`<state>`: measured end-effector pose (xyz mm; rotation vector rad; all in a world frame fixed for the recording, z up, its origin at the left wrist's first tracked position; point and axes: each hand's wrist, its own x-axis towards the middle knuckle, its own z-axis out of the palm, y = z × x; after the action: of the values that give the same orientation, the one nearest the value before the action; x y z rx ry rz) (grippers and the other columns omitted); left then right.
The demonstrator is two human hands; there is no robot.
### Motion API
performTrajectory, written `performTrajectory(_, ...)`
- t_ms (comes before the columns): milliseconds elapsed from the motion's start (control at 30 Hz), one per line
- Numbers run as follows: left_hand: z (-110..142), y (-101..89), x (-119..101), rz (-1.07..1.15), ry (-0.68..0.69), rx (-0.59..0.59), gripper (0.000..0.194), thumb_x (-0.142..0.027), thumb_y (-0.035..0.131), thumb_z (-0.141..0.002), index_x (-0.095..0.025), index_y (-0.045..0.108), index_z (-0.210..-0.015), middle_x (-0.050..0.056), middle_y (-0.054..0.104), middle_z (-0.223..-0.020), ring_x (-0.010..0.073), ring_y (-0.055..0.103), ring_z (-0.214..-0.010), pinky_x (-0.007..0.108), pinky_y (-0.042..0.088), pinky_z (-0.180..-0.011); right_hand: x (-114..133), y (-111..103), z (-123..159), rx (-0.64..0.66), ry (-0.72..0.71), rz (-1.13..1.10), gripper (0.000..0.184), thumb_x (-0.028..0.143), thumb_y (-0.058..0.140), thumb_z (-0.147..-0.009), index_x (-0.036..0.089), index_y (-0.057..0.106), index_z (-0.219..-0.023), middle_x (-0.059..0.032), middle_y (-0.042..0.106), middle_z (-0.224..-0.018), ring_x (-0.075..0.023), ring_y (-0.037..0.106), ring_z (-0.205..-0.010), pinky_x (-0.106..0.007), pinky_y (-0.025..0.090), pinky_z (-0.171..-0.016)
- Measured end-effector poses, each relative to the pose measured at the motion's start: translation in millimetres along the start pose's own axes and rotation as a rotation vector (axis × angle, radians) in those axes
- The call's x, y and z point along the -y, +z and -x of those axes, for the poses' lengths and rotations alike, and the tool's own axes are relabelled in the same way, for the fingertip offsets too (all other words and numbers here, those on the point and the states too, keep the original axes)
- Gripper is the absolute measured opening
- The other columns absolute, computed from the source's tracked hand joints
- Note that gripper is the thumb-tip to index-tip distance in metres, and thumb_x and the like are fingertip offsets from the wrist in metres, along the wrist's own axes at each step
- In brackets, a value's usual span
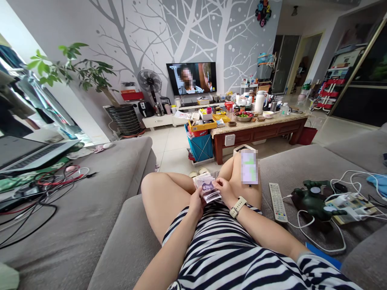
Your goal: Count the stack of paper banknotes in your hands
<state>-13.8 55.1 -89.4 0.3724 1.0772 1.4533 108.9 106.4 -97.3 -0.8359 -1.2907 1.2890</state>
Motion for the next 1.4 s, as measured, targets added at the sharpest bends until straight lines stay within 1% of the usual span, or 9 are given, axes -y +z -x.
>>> performTrajectory(167,-2.2,0.9,-0.1,0.028,-0.004,-0.019,0.037,-0.035,0.054,-0.084,-0.009,0.064,-0.109,0.012,0.074,-0.083,0.0207,0.071,-0.076,0.034,0.057,-0.074,7.0,-1.3,4.1,0.018,-0.009,-0.017,0.031,0.047,0.067,-0.073,0.019,0.056,-0.069,0.0013,0.055,-0.065,-0.0149,0.048,-0.062,-0.027,0.041,-0.060)
performTrajectory(300,-1.0,2.1,-1.7,0.032,-0.017,-0.036,0.039,-0.035,0.054,-0.085,-0.009,0.064,-0.111,0.012,0.073,-0.081,0.0210,0.071,-0.075,0.034,0.057,-0.073,10.5,-1.2,6.6,0.034,-0.007,-0.041,0.029,0.046,0.067,-0.072,0.019,0.057,-0.070,0.0011,0.056,-0.065,-0.0150,0.049,-0.061,-0.027,0.041,-0.060)
performTrajectory(500,5.7,7.5,-6.2,0.018,-0.025,-0.066,0.036,-0.034,0.051,-0.086,-0.009,0.065,-0.109,0.012,0.074,-0.080,0.0210,0.071,-0.075,0.034,0.058,-0.072,11.0,-0.5,7.0,0.042,-0.002,-0.066,0.028,0.044,0.068,-0.072,0.018,0.058,-0.070,0.0018,0.054,-0.064,-0.0141,0.048,-0.060,-0.027,0.041,-0.059)
performTrajectory(767,9.6,9.6,-8.2,-0.006,-0.020,-0.095,0.035,-0.033,0.051,-0.086,-0.010,0.064,-0.109,0.012,0.073,-0.080,0.0206,0.071,-0.074,0.033,0.058,-0.070,10.3,-1.5,7.2,0.055,0.009,-0.081,0.028,0.046,0.067,-0.072,0.018,0.062,-0.075,0.0009,0.058,-0.066,-0.0147,0.050,-0.061,-0.028,0.042,-0.061)
performTrajectory(1067,5.7,5.8,-6.2,-0.015,-0.003,-0.093,0.034,-0.033,0.052,-0.086,-0.010,0.065,-0.108,0.011,0.073,-0.080,0.0186,0.070,-0.073,0.031,0.057,-0.071,12.9,-2.0,7.8,0.065,-0.003,-0.078,0.028,0.046,0.065,-0.074,0.019,0.061,-0.071,0.0013,0.055,-0.065,-0.0148,0.048,-0.060,-0.028,0.040,-0.060)
performTrajectory(1167,4.8,6.2,-5.3,-0.011,-0.004,-0.084,0.034,-0.033,0.052,-0.086,-0.010,0.065,-0.108,0.012,0.073,-0.080,0.0193,0.070,-0.073,0.032,0.057,-0.071,14.7,-1.9,8.5,0.066,0.001,-0.071,0.030,0.048,0.065,-0.074,0.020,0.059,-0.068,0.0012,0.054,-0.062,-0.0150,0.047,-0.059,-0.028,0.038,-0.058)
performTrajectory(1333,3.7,6.6,-3.6,0.003,-0.012,-0.040,0.035,-0.030,0.052,-0.084,-0.009,0.065,-0.109,0.013,0.074,-0.081,0.0213,0.071,-0.076,0.033,0.057,-0.073,14.7,0.0,8.2,0.070,0.029,-0.069,0.038,0.056,0.055,-0.080,0.020,0.055,-0.067,-0.0001,0.055,-0.057,-0.0148,0.044,-0.051,-0.028,0.036,-0.052)
performTrajectory(1400,3.8,5.7,-3.7,0.000,-0.015,-0.036,0.034,-0.028,0.053,-0.083,-0.008,0.065,-0.108,0.013,0.074,-0.080,0.0212,0.071,-0.075,0.033,0.058,-0.072,12.9,0.2,6.5,0.053,0.024,-0.063,0.037,0.055,0.058,-0.078,0.021,0.053,-0.067,0.0013,0.052,-0.055,-0.0148,0.044,-0.051,-0.028,0.036,-0.053)
